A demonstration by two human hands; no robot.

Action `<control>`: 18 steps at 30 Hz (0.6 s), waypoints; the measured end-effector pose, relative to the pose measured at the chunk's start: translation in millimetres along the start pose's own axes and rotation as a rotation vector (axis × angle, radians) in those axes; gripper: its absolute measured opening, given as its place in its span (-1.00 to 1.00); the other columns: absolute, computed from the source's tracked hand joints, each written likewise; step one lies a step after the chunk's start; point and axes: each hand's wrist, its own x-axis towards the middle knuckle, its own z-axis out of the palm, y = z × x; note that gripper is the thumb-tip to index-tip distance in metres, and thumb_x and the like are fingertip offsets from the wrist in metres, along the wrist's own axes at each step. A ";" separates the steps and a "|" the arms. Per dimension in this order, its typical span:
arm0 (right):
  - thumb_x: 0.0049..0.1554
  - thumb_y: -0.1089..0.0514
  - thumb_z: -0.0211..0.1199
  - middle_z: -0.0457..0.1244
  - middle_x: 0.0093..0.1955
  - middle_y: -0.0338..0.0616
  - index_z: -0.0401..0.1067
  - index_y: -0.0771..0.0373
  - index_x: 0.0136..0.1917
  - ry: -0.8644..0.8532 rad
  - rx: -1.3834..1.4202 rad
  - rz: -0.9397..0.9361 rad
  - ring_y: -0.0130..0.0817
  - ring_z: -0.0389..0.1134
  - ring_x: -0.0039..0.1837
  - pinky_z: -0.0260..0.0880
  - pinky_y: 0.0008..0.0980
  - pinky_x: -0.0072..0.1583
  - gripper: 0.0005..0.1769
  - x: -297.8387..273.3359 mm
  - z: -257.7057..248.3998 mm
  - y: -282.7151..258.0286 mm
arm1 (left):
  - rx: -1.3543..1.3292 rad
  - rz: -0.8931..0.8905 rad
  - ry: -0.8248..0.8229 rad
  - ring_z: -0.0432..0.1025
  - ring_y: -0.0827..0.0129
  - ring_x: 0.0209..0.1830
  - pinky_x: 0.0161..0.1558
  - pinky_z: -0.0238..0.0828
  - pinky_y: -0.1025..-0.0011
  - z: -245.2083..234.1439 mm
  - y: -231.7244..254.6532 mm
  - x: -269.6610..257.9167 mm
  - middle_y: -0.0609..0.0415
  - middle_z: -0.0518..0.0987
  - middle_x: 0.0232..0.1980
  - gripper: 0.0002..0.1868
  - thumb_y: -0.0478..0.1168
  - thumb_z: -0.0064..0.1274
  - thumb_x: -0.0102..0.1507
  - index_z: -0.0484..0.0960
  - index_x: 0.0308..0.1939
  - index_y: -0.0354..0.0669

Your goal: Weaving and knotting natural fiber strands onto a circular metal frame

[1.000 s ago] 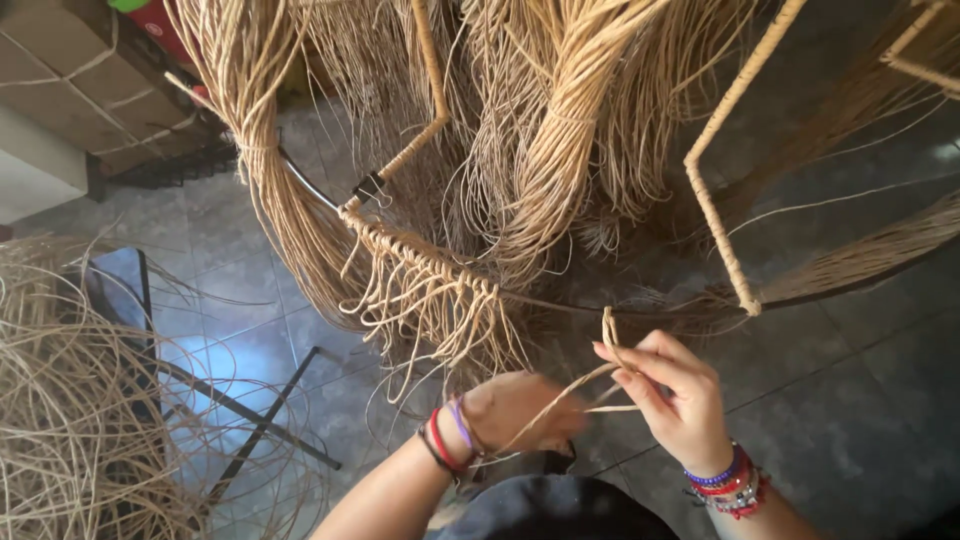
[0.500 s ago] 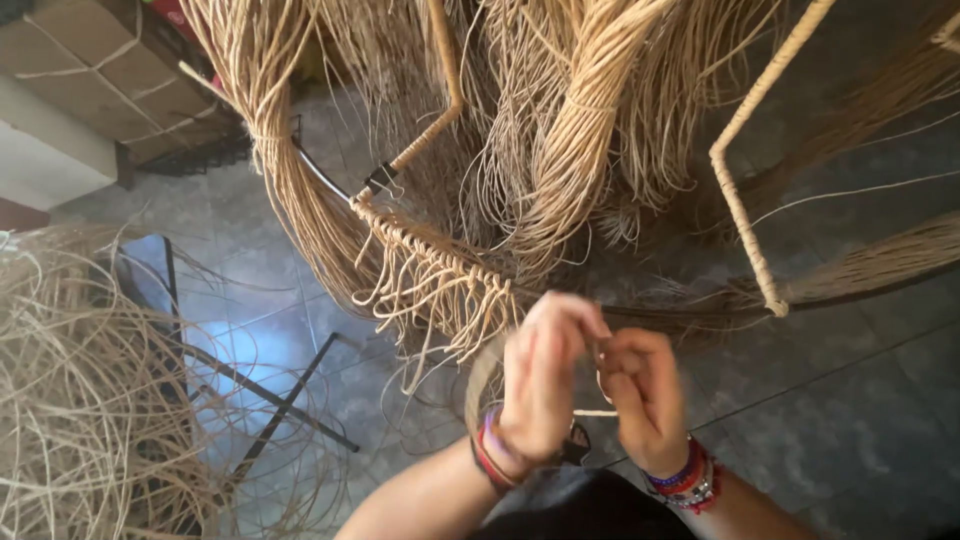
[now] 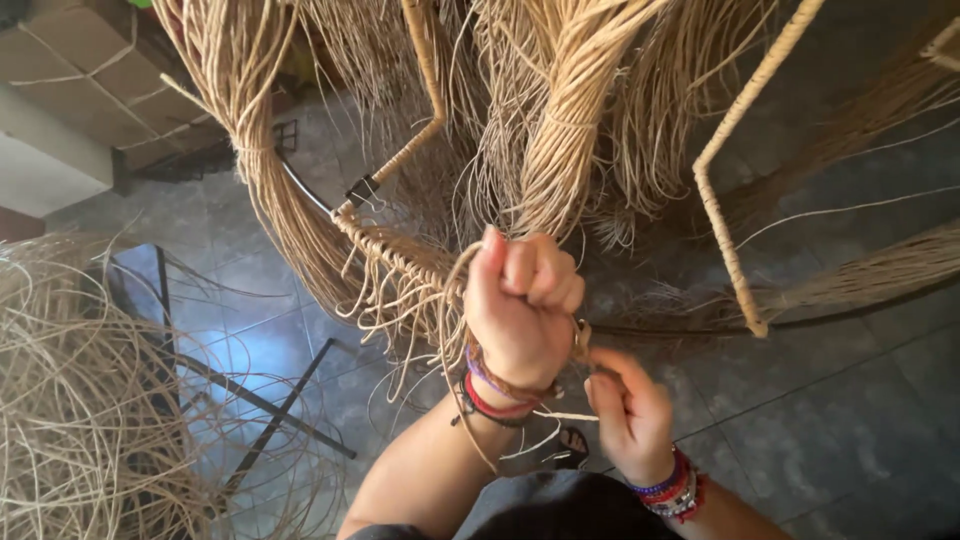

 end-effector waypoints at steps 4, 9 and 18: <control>0.26 0.19 0.09 0.36 -0.34 -0.26 0.46 0.28 0.20 -0.002 0.000 -0.013 -0.60 0.36 -0.35 0.35 -0.59 -0.26 -0.72 -3.4 1.1 8.2 | 0.010 0.102 0.068 -0.27 0.49 -0.65 -0.58 -0.46 0.40 -1.6 0.0 13.7 0.25 -0.05 -0.62 -0.43 0.04 -0.31 0.40 -0.02 -0.70 0.08; 0.28 0.18 0.08 0.45 -0.13 -0.16 0.43 0.34 0.23 0.042 0.025 -0.021 -0.58 0.44 -0.28 0.52 -0.57 -0.15 -0.69 -14.6 3.8 30.9 | -0.009 0.102 0.118 -0.27 0.49 -0.65 -0.58 -0.46 0.40 -6.8 -4.3 21.7 0.25 -0.07 -0.62 -0.43 0.06 -0.25 0.38 -0.04 -0.68 0.08; 0.34 0.14 -0.04 0.11 -0.50 -0.30 0.43 0.34 0.19 0.043 0.096 0.010 -0.58 0.12 -0.44 0.27 -0.55 -0.29 -0.68 -12.9 2.4 15.9 | 0.078 0.183 0.122 -0.29 0.50 -0.67 -0.60 -0.46 0.44 -2.3 -18.3 30.8 0.21 -0.08 -0.63 -0.45 -0.01 -0.28 0.38 -0.06 -0.67 0.06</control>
